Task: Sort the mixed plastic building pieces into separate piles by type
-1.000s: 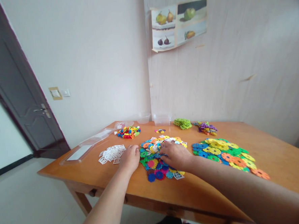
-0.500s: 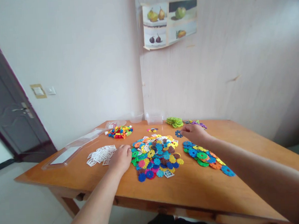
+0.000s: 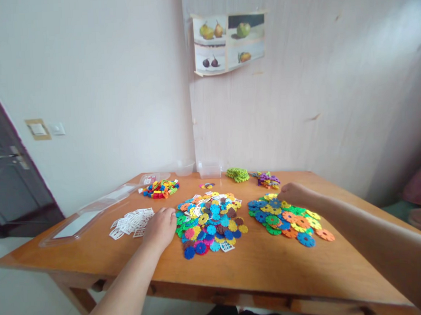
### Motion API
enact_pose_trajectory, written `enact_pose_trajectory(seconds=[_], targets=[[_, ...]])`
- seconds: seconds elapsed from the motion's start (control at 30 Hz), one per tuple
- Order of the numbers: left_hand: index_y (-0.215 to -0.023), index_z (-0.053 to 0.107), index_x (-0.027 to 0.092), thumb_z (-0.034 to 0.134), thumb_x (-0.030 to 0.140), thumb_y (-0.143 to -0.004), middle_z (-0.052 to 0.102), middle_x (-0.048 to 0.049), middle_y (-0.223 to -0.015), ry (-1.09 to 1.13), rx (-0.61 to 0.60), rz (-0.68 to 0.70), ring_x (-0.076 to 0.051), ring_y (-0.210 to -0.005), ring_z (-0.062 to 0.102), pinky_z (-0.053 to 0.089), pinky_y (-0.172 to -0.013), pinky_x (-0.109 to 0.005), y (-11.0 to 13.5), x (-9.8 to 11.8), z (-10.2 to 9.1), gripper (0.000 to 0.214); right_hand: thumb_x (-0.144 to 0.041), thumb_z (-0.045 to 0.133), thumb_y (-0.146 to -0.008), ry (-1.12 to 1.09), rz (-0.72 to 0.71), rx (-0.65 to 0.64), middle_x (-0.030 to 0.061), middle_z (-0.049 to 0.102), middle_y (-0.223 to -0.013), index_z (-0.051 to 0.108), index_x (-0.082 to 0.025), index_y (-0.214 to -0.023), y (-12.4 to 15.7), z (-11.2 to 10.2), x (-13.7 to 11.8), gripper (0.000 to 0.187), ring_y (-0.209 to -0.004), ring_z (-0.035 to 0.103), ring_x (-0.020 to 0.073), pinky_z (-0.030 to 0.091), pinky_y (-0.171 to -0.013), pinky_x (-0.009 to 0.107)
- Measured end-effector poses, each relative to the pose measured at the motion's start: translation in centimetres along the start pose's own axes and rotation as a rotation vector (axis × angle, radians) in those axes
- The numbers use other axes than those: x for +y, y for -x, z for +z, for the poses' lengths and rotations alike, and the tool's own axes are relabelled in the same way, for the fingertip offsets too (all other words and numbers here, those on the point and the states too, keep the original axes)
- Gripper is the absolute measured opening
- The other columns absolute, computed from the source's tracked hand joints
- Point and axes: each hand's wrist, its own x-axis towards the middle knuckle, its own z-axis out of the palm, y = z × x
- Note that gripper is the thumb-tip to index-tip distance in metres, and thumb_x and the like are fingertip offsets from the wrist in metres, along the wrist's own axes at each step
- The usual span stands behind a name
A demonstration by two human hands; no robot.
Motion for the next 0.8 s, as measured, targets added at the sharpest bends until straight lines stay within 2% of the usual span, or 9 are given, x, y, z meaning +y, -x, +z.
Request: enact_pose_trajectory(seconds=[0.1,0.17,0.27,0.47,0.6,0.7,0.8], targets=[[-0.101,0.064,0.019,0.035,0.025,-0.094,0.066,-0.0078,-0.105,-0.017,0.001,0.006,-0.019,-0.099,0.061,0.042,-0.086,-0.028,0.1,0.3,-0.3,0.03,-0.032,0.056,-0.072,0.106,0.06,-0.001,0.0081,0.065,-0.068,0.067,-0.018,-0.067,0.4,-0.5,-0.7,0.019,-0.062,0.057,0.0183,0.034,-0.054,0.026],[-0.102,0.064,0.019,0.036,0.024,-0.093,0.066,-0.0076,-0.105,-0.021,0.003,0.012,-0.019,-0.098,0.061,0.042,-0.086,-0.029,0.2,0.4,-0.4,0.03,-0.035,0.052,-0.076,0.157,0.031,0.015,0.0079,0.068,-0.077,0.068,-0.019,-0.074,0.7,-0.6,-1.7,0.022,-0.066,0.058,0.0188,0.033,-0.054,0.026],[-0.103,0.064,0.019,0.037,0.021,-0.092,0.067,-0.0073,-0.105,-0.026,-0.001,0.019,-0.02,-0.098,0.061,0.041,-0.085,-0.029,0.2,0.5,-0.5,0.03,-0.034,0.05,-0.079,0.137,-0.082,0.029,0.0057,0.068,-0.078,0.066,-0.021,-0.077,0.9,0.2,-3.9,0.022,-0.067,0.058,0.0176,0.031,-0.053,0.025],[-0.102,0.067,0.021,0.041,0.02,-0.089,0.069,-0.0058,-0.101,-0.019,-0.038,0.024,-0.02,-0.095,0.062,0.042,-0.081,-0.03,0.3,0.6,-0.6,0.029,-0.027,0.052,-0.08,0.0,-0.335,-0.045,0.0039,0.071,-0.081,0.07,-0.02,-0.084,1.3,3.3,-9.3,0.019,-0.073,0.061,0.0152,0.037,-0.062,0.022],[-0.105,0.068,0.022,0.042,0.019,-0.089,0.069,-0.0059,-0.107,-0.001,-0.046,0.01,-0.02,-0.098,0.062,0.042,-0.085,-0.03,0.4,0.8,-0.7,0.031,-0.027,0.052,-0.081,-0.039,-0.451,-0.15,0.0027,0.071,-0.081,0.071,-0.021,-0.085,1.7,4.9,-12.6,0.02,-0.071,0.061,0.0147,0.037,-0.06,0.021],[-0.109,0.068,0.022,0.043,0.019,-0.088,0.069,-0.0059,-0.112,0.014,-0.05,0.006,-0.02,-0.102,0.061,0.041,-0.09,-0.031,0.4,0.9,-0.7,0.033,-0.027,0.052,-0.081,-0.043,-0.499,-0.148,0.0022,0.071,-0.087,0.072,-0.023,-0.09,1.7,5.8,-14.9,0.022,-0.074,0.062,0.0151,0.038,-0.061,0.022],[-0.111,0.068,0.023,0.043,0.018,-0.088,0.069,-0.0055,-0.112,0.033,-0.04,0.011,-0.02,-0.104,0.061,0.041,-0.091,-0.031,0.5,0.9,-0.7,0.034,-0.025,0.054,-0.08,-0.039,-0.544,-0.132,0.0023,0.071,-0.098,0.071,-0.026,-0.101,1.6,6.6,-16.7,0.028,-0.084,0.063,0.0167,0.041,-0.07,0.023]])
